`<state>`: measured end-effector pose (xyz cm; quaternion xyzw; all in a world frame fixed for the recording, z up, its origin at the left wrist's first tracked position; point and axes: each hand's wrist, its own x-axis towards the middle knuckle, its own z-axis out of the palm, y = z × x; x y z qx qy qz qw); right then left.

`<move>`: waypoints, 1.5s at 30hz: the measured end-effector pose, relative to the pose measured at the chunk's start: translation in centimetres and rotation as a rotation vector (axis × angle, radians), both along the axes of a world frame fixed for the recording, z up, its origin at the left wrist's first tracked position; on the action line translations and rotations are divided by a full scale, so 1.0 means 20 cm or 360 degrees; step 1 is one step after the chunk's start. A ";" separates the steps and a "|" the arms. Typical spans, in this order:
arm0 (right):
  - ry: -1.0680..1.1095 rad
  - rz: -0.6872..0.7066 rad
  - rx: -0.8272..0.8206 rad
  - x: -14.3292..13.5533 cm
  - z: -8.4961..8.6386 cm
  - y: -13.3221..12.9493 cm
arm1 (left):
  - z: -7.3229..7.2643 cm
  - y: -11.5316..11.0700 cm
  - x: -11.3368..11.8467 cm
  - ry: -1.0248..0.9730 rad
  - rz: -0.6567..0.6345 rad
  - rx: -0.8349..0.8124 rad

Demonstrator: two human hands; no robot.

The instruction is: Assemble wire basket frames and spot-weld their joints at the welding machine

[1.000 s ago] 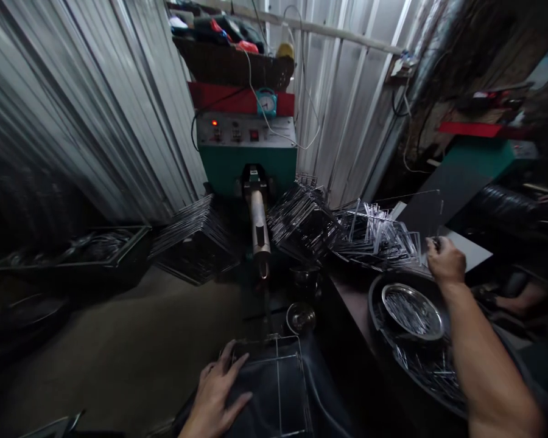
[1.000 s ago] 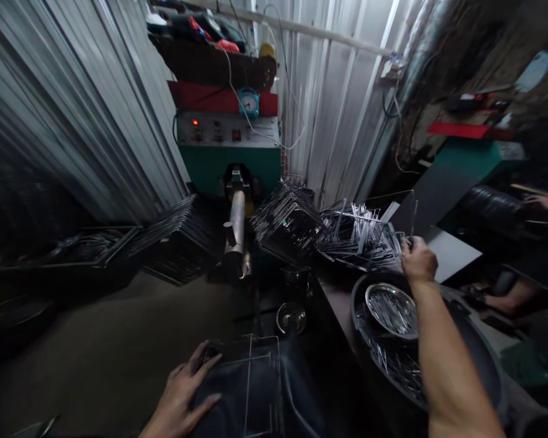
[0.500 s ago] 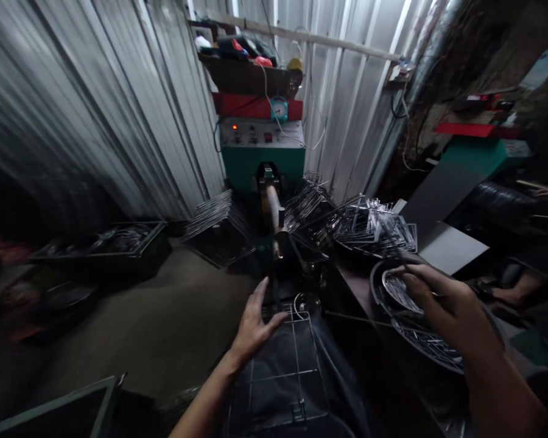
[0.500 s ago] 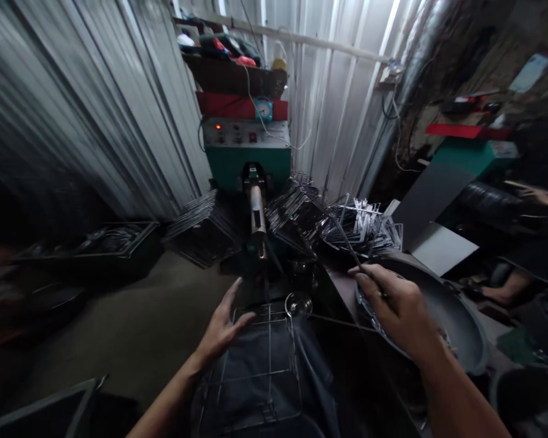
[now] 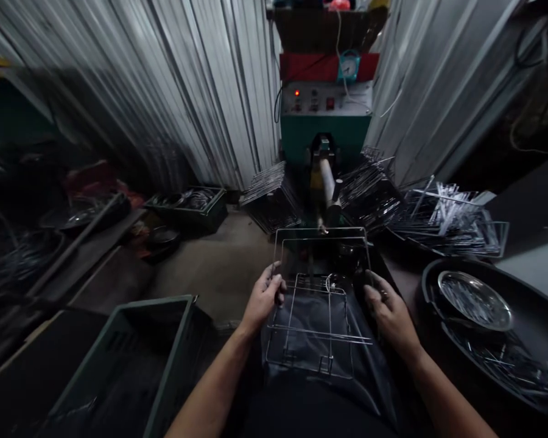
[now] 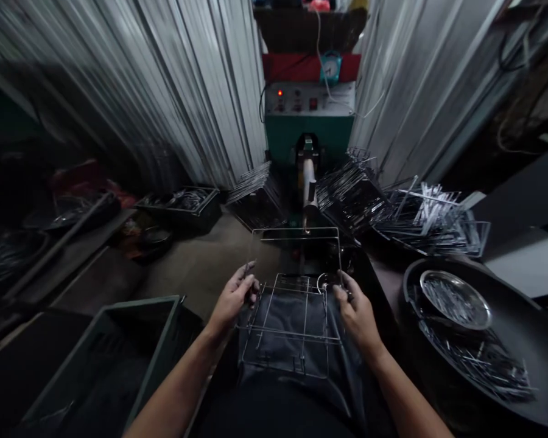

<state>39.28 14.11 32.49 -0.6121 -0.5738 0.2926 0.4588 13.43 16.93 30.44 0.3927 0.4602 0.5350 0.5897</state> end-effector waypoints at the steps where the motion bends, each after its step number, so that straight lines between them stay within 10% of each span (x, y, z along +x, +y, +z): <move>1: -0.0085 0.0046 -0.0041 -0.02 -0.05 0.00 | -0.04 -0.01 -0.04 0.0124 0.0002 -0.0058; 10: -0.0435 0.0309 -0.0345 -0.05 -0.32 -0.03 | -0.39 -0.09 -0.15 0.0511 -0.0045 -0.0507; 23: -0.0462 0.0334 -0.0493 0.01 -0.35 -0.07 | -0.36 -0.01 -0.14 0.0462 -0.0136 -0.0424; 45: 0.0520 -0.0019 -0.0903 0.03 -0.56 -0.15 | -0.60 -0.05 -0.14 0.0456 -0.0136 -0.0434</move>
